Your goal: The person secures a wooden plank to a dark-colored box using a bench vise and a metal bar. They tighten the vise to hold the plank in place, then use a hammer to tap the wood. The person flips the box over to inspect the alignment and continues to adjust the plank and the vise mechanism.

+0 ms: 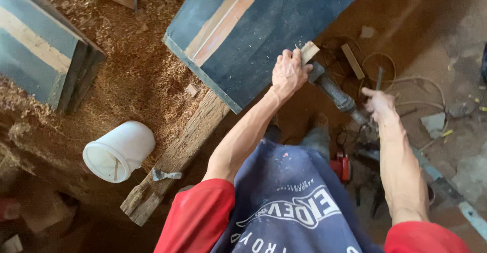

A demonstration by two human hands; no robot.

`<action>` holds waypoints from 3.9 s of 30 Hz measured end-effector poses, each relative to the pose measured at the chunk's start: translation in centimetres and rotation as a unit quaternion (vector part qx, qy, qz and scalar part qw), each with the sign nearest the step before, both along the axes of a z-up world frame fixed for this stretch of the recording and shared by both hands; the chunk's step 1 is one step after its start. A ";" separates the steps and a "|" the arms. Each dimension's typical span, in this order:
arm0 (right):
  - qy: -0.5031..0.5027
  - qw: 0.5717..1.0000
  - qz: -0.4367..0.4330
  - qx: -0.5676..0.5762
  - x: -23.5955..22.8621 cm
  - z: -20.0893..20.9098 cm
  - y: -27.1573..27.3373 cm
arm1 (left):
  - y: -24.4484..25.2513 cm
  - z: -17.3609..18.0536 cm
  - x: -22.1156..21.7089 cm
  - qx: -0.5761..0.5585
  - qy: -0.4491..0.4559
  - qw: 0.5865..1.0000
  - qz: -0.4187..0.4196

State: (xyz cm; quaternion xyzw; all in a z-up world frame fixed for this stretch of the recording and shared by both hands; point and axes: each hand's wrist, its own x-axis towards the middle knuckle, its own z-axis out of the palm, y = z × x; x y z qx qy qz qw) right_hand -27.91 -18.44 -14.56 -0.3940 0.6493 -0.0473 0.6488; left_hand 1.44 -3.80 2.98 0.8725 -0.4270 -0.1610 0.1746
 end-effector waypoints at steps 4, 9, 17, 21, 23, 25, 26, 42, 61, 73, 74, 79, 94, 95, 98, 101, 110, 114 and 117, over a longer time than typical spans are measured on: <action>0.065 0.995 0.017 -0.068 0.1 4.6 -0.2 | -0.6 -0.4 -0.1 0.017 -0.025 1.000 -0.007; 0.032 0.959 -0.070 -0.273 -0.5 4.8 0.0 | -1.4 0.0 0.4 0.050 -0.004 0.998 -0.028; 0.091 0.845 -0.149 -0.505 -3.5 6.6 5.4 | -1.5 1.3 0.2 0.076 0.016 0.997 -0.026; 0.001 0.732 -0.115 -0.671 -4.4 10.3 12.2 | -1.5 1.4 0.7 0.076 0.023 0.996 -0.031; 0.004 0.745 -0.043 -0.666 -4.7 12.6 17.2 | -1.3 1.3 0.6 0.085 0.022 0.995 -0.037; 0.000 0.752 0.031 -0.658 -4.9 14.8 22.7 | -1.4 1.1 0.5 0.073 -0.001 0.996 -0.046; 0.058 0.744 0.075 -0.661 -4.6 14.8 24.0 | -1.3 1.0 0.7 0.068 -0.015 0.997 -0.046; 0.146 0.829 0.230 -0.489 -4.1 4.8 23.8 | -0.7 0.0 0.8 0.048 0.013 0.998 -0.042; -0.173 0.921 -0.288 0.195 -6.1 -5.7 10.8 | -1.4 0.4 0.4 0.080 -0.008 0.996 -0.041; -0.256 0.930 -0.261 0.031 -5.1 5.6 -6.7 | -1.2 0.0 -0.1 0.066 -0.014 0.997 -0.026; -0.297 0.918 -0.260 -0.017 -4.9 8.7 -6.3 | -1.3 -0.1 0.1 0.064 -0.013 0.998 -0.025; -0.240 0.917 -0.099 -0.303 -5.7 20.5 5.4 | -1.0 -0.1 0.3 0.050 -0.013 0.998 -0.037; 0.029 0.952 0.075 -0.297 -0.9 1.2 24.8 | -1.5 0.5 1.0 0.096 0.000 0.993 -0.073; -0.067 0.985 -0.130 -0.086 -0.6 -0.3 22.8 | -1.4 0.5 1.1 0.095 0.000 0.992 -0.077; -0.398 0.798 -0.395 0.222 -1.7 -1.2 15.3 | -1.5 0.3 1.4 0.105 0.019 0.991 -0.075; -0.461 0.769 -0.430 0.103 -3.5 0.3 9.5 | -1.4 -0.3 1.4 0.118 0.011 0.989 -0.090; -0.306 0.905 -0.292 -0.038 -7.3 2.3 8.9 | 1.0 -2.2 -1.0 0.010 -0.037 0.998 -0.044; -0.168 0.963 -0.208 -0.031 -5.9 -1.2 12.8 | 0.8 -2.4 -1.0 0.026 -0.016 0.999 -0.037; -0.084 0.992 -0.071 -0.055 -3.9 -3.4 17.8 | 1.1 -2.7 -1.3 0.016 -0.016 0.999 -0.026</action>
